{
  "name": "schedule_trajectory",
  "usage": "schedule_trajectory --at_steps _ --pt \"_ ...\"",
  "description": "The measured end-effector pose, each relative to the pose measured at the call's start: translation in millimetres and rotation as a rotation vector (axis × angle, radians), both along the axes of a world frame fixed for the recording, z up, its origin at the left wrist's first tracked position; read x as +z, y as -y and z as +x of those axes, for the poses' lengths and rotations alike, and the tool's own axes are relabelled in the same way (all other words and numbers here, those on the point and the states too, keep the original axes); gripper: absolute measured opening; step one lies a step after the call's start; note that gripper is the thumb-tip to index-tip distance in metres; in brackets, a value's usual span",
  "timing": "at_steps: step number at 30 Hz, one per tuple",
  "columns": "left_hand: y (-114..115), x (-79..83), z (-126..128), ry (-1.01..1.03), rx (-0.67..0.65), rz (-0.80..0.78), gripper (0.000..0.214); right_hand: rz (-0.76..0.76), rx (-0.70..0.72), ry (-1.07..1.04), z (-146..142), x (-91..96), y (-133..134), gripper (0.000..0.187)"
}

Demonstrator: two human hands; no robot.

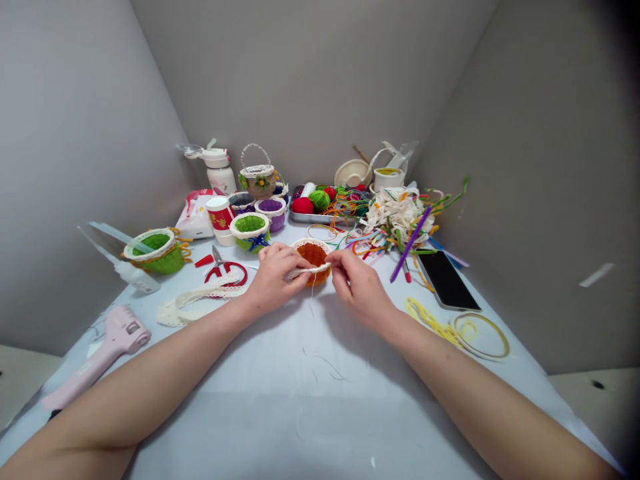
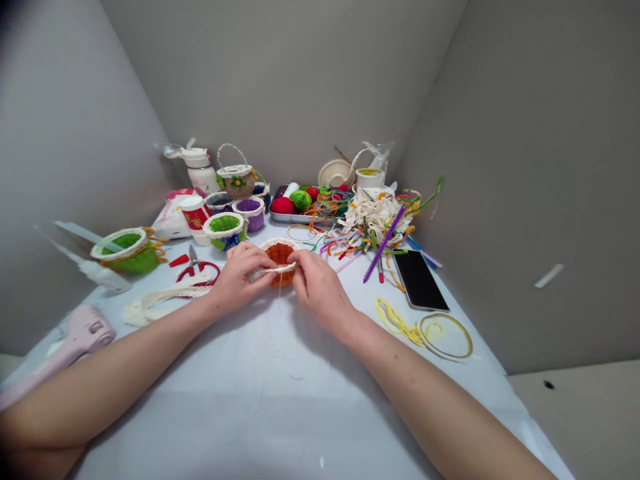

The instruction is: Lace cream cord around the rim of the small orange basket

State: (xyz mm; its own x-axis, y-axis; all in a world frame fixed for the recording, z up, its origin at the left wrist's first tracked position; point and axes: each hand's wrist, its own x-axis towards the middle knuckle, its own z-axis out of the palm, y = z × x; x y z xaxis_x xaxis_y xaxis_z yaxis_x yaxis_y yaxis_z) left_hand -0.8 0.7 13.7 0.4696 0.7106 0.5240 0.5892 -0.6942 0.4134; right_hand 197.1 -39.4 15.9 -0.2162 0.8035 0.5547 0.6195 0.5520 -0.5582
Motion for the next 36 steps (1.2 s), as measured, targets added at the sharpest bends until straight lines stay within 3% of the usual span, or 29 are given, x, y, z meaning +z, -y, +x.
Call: schedule_trajectory --at_steps 10,21,36 --pt "-1.7 -3.0 1.0 0.030 0.036 0.020 0.007 -0.027 -0.053 -0.010 -1.1 -13.6 3.1 0.010" --pt "-1.4 -3.2 4.5 0.053 0.057 0.032 0.004 0.076 -0.048 -0.016 -2.8 -15.9 0.1 0.012" --pt "-0.1 -3.5 7.1 0.064 0.067 0.035 0.005 0.062 -0.075 0.013 -5.9 -16.3 0.8 0.012"
